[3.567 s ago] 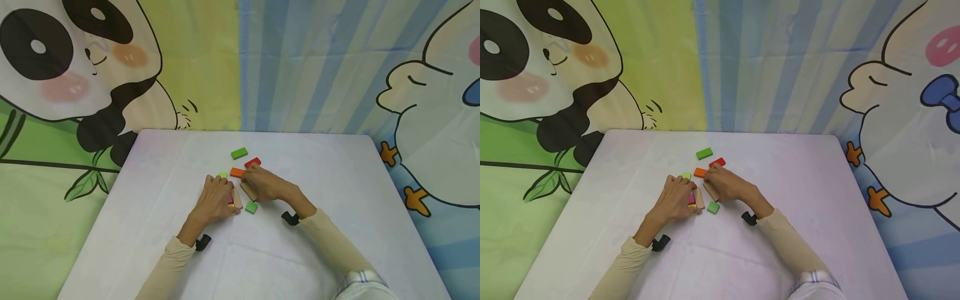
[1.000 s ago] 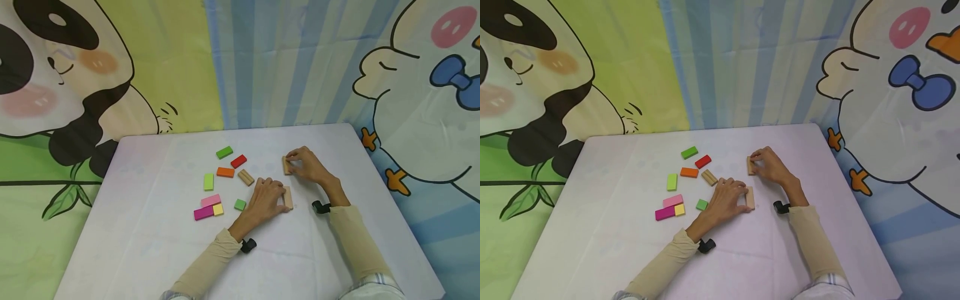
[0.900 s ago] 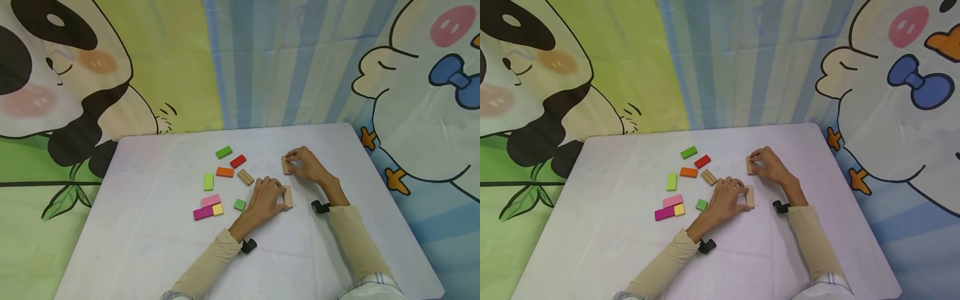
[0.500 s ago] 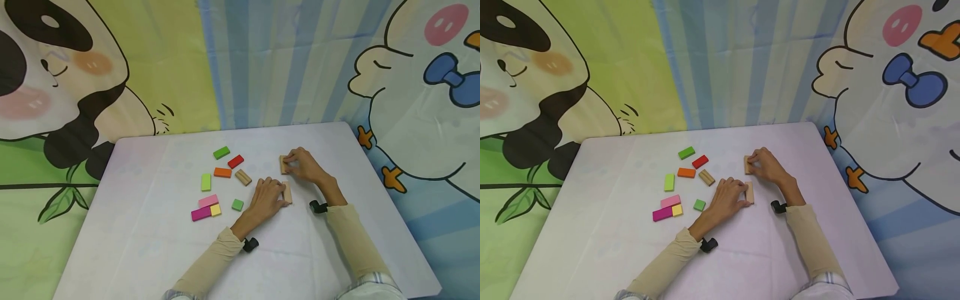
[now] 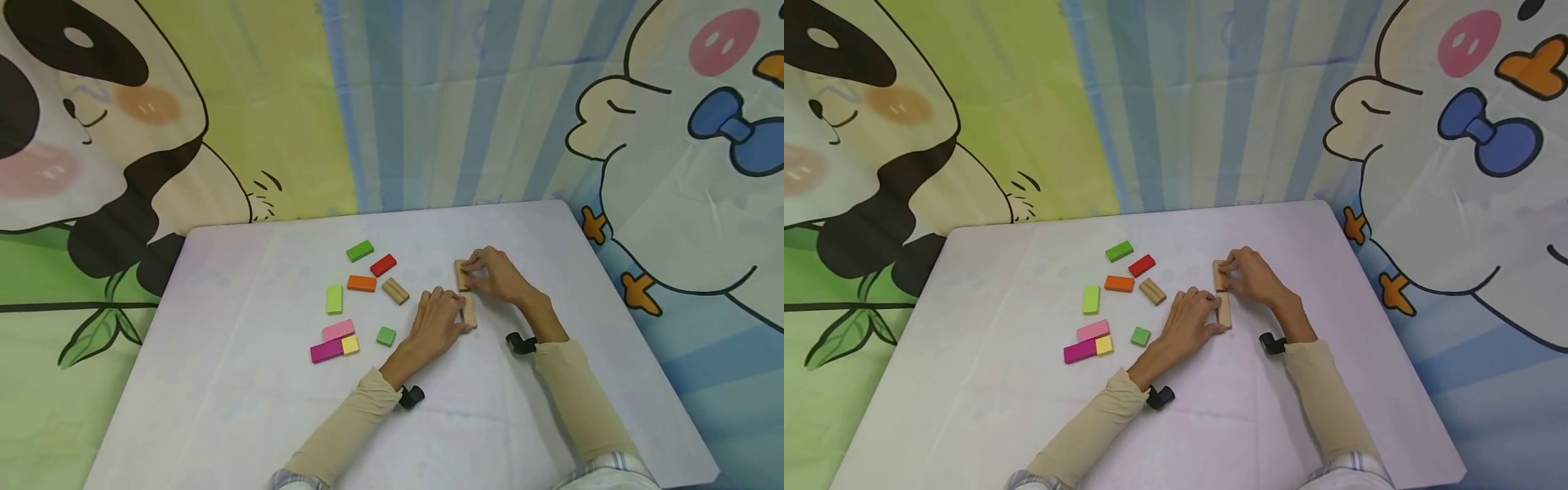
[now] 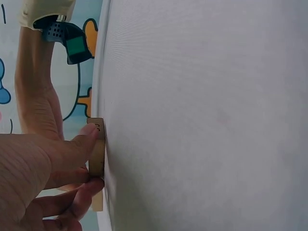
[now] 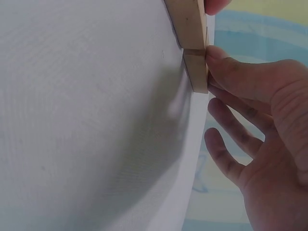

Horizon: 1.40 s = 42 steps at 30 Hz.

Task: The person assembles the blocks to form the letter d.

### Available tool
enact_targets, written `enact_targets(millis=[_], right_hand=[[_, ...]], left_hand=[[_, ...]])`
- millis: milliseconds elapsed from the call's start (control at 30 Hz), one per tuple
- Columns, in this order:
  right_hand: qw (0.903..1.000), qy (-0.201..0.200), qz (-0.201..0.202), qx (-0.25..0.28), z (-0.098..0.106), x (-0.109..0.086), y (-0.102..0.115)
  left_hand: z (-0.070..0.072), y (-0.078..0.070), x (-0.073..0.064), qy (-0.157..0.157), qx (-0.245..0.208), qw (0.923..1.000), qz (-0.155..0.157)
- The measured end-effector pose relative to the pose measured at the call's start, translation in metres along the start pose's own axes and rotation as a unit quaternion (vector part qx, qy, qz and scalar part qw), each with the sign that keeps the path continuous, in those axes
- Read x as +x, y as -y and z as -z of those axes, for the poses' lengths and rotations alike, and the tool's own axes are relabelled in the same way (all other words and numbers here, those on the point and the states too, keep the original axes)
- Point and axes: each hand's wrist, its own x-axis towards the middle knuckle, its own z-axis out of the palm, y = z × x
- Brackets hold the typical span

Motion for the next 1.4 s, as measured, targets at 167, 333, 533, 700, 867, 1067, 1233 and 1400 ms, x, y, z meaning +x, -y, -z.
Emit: enact_targets(millis=[167, 333, 533, 700, 867, 1067, 1233, 1400], right_hand=[[1.0, -0.001, 0.009, -0.002, 0.0, -0.002, 0.003], [0.9999, -0.003, 0.012, -0.005, 0.0, -0.005, 0.004], [0.9999, 0.005, -0.004, -0.011, 0.0, -0.007, 0.006], [0.9998, 0.01, -0.005, -0.017, -0.001, -0.01, 0.01], [0.9997, -0.01, 0.021, -0.005, 0.003, -0.017, 0.021], [0.9993, 0.035, 0.004, 0.014, 0.003, -0.029, 0.03], [0.9979, 0.061, -0.006, 0.022, -0.002, -0.036, 0.031], [0.997, 0.065, -0.025, 0.036, -0.005, -0.04, 0.033]], left_hand=[[-0.001, 0.0, 0.001, -0.003, 0.008, 1.0, 0.003], [-0.002, 0.0, 0.001, -0.001, 0.013, 0.9999, 0.001], [-0.001, 0.0, 0.002, 0.0, 0.005, 1.0, 0.003], [0.001, 0.001, 0.0, -0.001, -0.002, 0.9999, 0.011], [0.008, 0.005, -0.005, -0.008, 0.0, 0.9998, 0.018], [0.03, 0.025, -0.016, -0.037, -0.026, 0.9974, 0.057], [0.047, 0.053, -0.028, -0.058, -0.07, 0.9909, 0.1], [0.056, 0.082, -0.037, -0.092, -0.102, 0.9824, 0.126]])
